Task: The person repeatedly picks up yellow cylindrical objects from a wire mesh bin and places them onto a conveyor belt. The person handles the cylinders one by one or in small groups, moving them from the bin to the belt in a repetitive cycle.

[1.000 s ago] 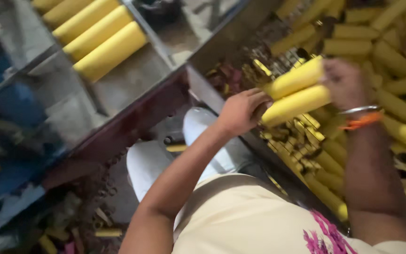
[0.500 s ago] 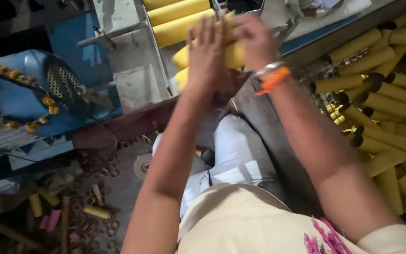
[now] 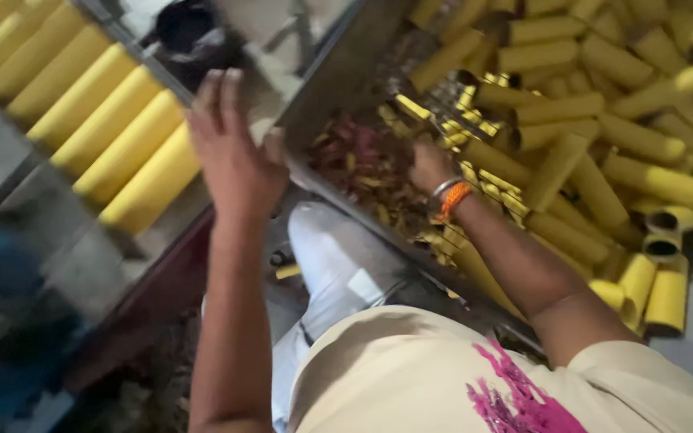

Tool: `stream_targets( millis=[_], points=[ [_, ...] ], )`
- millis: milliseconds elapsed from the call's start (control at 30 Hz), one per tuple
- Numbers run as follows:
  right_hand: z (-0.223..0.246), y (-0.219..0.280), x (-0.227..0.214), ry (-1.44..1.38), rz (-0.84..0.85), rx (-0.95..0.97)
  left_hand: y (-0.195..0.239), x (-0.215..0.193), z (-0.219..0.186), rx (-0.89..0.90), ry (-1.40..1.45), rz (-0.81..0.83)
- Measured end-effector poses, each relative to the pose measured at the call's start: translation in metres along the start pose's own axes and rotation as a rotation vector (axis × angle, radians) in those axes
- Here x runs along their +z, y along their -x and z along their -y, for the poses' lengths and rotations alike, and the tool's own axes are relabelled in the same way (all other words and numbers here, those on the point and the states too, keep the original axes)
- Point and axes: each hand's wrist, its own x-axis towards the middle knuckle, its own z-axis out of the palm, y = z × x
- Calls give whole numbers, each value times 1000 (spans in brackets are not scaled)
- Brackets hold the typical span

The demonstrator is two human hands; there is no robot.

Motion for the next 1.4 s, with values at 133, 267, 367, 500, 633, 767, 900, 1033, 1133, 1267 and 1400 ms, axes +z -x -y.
stream_targets(
  millis=[133,267,367,500,633,767,900,1033,1133,1267,1400],
  points=[
    [-107,16,36,110,-45,-202,-5,57,-91,240,311,229],
    [-151,17,38,116,-33,109,1,109,-137,326,254,492],
    [-148,-13,25,179,-217,-76,10,128,-133,249,173,745],
    [-141,-62,16,510,-144,-131,17,137,-107,149,49,838],
    [-171,-95,21,681,169,60,26,148,-97,77,75,914],
    [-206,-107,29,727,287,126,29,151,-94,114,82,897],
    [-230,-117,3,754,425,187,28,157,-95,118,98,883],
    [-231,-93,-41,725,443,224,21,154,-100,118,138,907],
    [-212,-52,-83,409,375,202,16,142,-112,163,303,695],
    [-152,10,-153,-532,173,-159,3,124,-127,-67,584,201],
    [-68,62,-203,-673,-56,-680,-1,91,-108,-256,1184,-89]
  ],
)
